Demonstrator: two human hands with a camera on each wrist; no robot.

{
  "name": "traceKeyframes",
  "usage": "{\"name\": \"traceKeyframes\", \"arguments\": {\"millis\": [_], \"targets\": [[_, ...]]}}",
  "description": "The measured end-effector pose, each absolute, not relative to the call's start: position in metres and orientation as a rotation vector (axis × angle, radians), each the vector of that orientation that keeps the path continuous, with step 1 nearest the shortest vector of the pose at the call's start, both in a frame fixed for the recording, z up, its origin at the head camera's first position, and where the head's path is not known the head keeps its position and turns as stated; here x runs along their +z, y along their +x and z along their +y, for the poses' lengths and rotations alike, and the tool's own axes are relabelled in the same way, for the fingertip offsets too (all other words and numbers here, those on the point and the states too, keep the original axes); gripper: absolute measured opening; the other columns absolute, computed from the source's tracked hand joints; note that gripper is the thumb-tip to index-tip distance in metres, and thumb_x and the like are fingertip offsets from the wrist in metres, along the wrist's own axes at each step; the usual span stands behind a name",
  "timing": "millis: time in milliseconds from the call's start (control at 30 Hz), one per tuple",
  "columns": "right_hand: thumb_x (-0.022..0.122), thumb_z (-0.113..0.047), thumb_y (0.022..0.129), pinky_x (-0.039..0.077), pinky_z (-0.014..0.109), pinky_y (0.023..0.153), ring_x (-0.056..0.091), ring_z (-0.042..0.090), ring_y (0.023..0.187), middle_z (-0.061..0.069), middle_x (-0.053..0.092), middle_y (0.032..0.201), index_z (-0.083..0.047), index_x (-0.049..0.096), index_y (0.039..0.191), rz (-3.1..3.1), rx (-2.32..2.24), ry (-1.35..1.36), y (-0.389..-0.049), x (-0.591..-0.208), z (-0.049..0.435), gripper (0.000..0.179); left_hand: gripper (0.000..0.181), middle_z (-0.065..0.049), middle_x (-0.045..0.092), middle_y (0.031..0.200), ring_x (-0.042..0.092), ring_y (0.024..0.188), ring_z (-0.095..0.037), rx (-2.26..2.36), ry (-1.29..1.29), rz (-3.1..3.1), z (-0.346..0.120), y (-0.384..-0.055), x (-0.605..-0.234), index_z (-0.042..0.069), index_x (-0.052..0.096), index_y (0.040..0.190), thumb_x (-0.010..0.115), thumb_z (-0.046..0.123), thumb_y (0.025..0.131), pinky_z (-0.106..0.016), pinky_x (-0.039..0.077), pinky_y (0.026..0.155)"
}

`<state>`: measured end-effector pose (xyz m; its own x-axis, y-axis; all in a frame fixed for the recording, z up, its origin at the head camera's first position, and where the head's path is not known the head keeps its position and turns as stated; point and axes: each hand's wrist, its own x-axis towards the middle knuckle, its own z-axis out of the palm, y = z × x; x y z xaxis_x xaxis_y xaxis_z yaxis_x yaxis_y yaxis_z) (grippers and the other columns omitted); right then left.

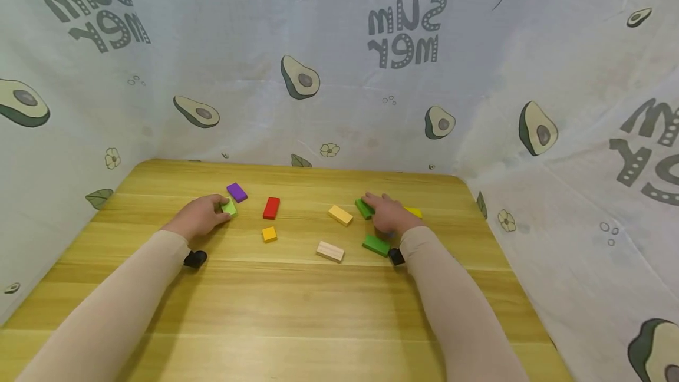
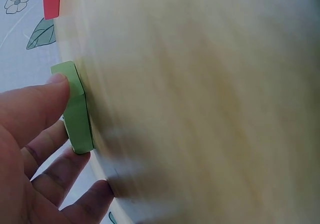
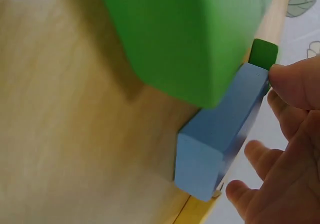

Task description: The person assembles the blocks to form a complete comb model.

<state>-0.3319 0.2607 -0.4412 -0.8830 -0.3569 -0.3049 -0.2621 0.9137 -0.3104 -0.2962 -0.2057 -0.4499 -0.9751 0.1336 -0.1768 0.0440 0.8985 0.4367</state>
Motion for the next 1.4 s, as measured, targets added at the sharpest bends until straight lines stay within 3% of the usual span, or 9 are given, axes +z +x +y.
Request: {"name": "traceKeyframes", "arguments": {"millis": [167,267,400,500,833,1167,1400], "targets": [[0.050,-0.007,0.107,0.032,0.070,0.121,0.023,0.058,0.154,0.031,0.037,0.164,-0.010,0.029,0.167,2.728,-0.372,-0.465,-0.331,-0.442,0.262,0.063,0.057,-0.024,0.061,0.146,0.058,0.133,-0.043,0.650,0.127,2.863,-0.205,-0.295,-0.449,0.001,0.051,0.153,0.063,0.031,0.107,-0.061,0.043,0.117],[0.054,-0.011,0.108,0.035,0.069,0.120,0.028,0.057,0.153,0.031,0.043,0.161,-0.009,0.032,0.166,2.741,-0.392,-0.477,-0.331,-0.443,0.261,0.062,0.056,-0.024,0.062,0.145,0.058,0.133,-0.043,0.653,0.119,2.859,-0.205,-0.295,-0.449,0.001,0.051,0.154,0.063,0.031,0.107,-0.061,0.043,0.117],[0.057,-0.013,0.108,0.044,0.062,0.115,0.049,0.048,0.142,0.029,0.050,0.156,-0.007,0.035,0.164,2.760,-0.405,-0.490,-0.333,-0.445,0.260,0.061,0.057,-0.024,0.062,0.144,0.057,0.134,-0.043,0.665,0.108,2.847,-0.206,-0.294,-0.449,0.001,0.050,0.154,0.062,0.031,0.107,-0.061,0.042,0.117],[0.060,-0.016,0.107,0.047,0.059,0.111,0.056,0.042,0.133,0.028,0.052,0.154,-0.005,0.037,0.163,2.770,-0.404,-0.477,-0.335,-0.446,0.259,0.061,0.057,-0.024,0.061,0.146,0.056,0.135,-0.044,0.674,0.108,2.845,-0.206,-0.294,-0.449,0.001,0.050,0.154,0.062,0.031,0.107,-0.062,0.042,0.118],[0.060,-0.016,0.106,0.039,0.062,0.120,0.045,0.048,0.147,0.029,0.038,0.165,-0.006,0.024,0.167,2.719,-0.426,-0.457,-0.340,-0.444,0.259,0.072,0.059,-0.026,0.055,0.152,0.050,0.142,-0.047,0.758,0.092,2.819,-0.209,-0.293,-0.450,0.003,0.049,0.155,0.064,0.031,0.106,-0.063,0.037,0.121],[0.064,-0.016,0.103,0.043,0.061,0.115,0.051,0.044,0.139,0.029,0.047,0.158,-0.006,0.033,0.165,2.706,-0.465,-0.425,-0.343,-0.446,0.257,0.070,0.059,-0.025,0.059,0.147,0.054,0.136,-0.044,0.796,0.096,2.815,-0.211,-0.294,-0.456,0.003,0.048,0.156,0.065,0.030,0.106,-0.062,0.040,0.119],[0.074,-0.023,0.096,0.046,0.059,0.112,0.051,0.045,0.139,0.027,0.050,0.157,-0.007,0.044,0.159,2.746,-0.513,-0.392,-0.348,-0.446,0.259,0.072,0.059,-0.025,0.056,0.151,0.051,0.140,-0.045,0.813,0.076,2.801,-0.210,-0.294,-0.454,0.004,0.047,0.156,0.064,0.031,0.106,-0.063,0.038,0.121]]}}
